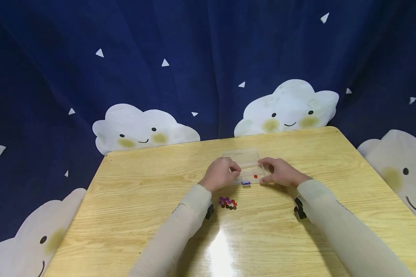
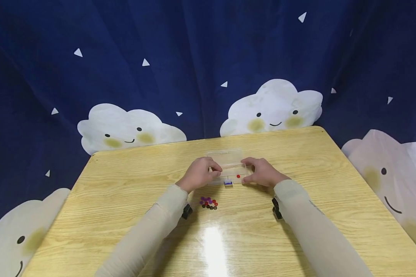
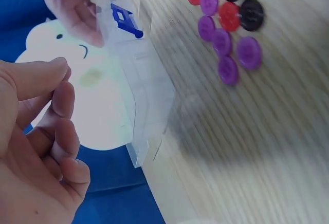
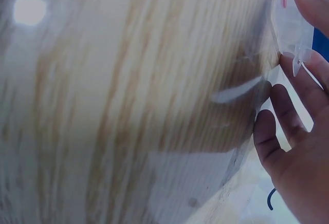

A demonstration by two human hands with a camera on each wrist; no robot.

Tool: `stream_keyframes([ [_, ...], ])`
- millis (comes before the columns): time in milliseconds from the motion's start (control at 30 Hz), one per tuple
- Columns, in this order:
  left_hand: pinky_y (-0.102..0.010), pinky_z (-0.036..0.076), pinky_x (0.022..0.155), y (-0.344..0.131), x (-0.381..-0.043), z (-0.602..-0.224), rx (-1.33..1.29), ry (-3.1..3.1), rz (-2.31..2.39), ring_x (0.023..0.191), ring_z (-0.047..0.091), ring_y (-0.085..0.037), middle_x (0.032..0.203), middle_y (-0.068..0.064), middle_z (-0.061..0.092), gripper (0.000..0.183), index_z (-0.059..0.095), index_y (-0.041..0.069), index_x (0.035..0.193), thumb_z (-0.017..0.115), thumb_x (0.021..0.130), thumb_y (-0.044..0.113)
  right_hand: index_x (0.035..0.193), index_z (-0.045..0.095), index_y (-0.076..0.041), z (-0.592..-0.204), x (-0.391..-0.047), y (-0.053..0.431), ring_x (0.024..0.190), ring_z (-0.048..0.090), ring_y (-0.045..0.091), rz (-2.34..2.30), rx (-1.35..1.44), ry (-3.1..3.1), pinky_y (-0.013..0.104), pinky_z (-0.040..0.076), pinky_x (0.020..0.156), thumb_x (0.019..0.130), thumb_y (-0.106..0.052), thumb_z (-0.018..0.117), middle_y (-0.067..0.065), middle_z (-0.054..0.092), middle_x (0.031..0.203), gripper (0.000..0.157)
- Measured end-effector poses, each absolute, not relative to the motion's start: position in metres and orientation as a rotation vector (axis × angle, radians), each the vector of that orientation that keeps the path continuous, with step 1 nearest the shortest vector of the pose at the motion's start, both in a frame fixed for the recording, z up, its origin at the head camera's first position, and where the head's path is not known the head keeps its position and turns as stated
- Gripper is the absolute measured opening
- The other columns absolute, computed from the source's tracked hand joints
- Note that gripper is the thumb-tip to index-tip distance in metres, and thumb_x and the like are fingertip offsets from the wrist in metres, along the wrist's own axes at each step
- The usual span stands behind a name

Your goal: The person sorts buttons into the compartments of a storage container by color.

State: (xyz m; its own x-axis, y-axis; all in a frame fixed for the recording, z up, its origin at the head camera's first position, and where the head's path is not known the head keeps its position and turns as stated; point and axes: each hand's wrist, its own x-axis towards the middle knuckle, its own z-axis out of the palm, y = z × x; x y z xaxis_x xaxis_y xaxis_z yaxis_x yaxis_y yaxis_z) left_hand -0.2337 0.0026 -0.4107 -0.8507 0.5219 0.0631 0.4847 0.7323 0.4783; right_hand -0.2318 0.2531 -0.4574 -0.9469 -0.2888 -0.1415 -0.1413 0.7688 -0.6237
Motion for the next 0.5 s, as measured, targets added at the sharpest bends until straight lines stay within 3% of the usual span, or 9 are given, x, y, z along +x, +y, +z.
stream_keyframes([
  [267, -0.033, 0.051, 0.085, -0.028, -0.214, -0.410, 0.898, 2.791, 0.853, 0.096, 0.064, -0.022, 0.095, -0.001, 0.073, 0.017, 0.079, 0.010, 0.102, 0.067, 0.093, 0.018, 0.143, 0.049, -0.005, -0.458, -0.230, 0.254, 0.118, 0.054, 0.034, -0.974, -0.373, 2.729, 0.053, 0.044, 0.102, 0.082, -0.027, 0.082, 0.022, 0.053, 0.140, 0.072],
  [500, -0.038, 0.051, 0.093, -0.046, -0.206, -0.420, 0.917, 2.749, 0.867, 0.092, 0.064, -0.019, 0.094, 0.000, 0.072, 0.017, 0.078, 0.009, 0.102, 0.067, 0.093, 0.017, 0.142, 0.050, -0.004, -0.455, -0.229, 0.253, 0.121, 0.053, 0.037, -0.986, -0.363, 2.727, 0.055, 0.042, 0.106, 0.081, -0.027, 0.082, 0.023, 0.052, 0.142, 0.073],
])
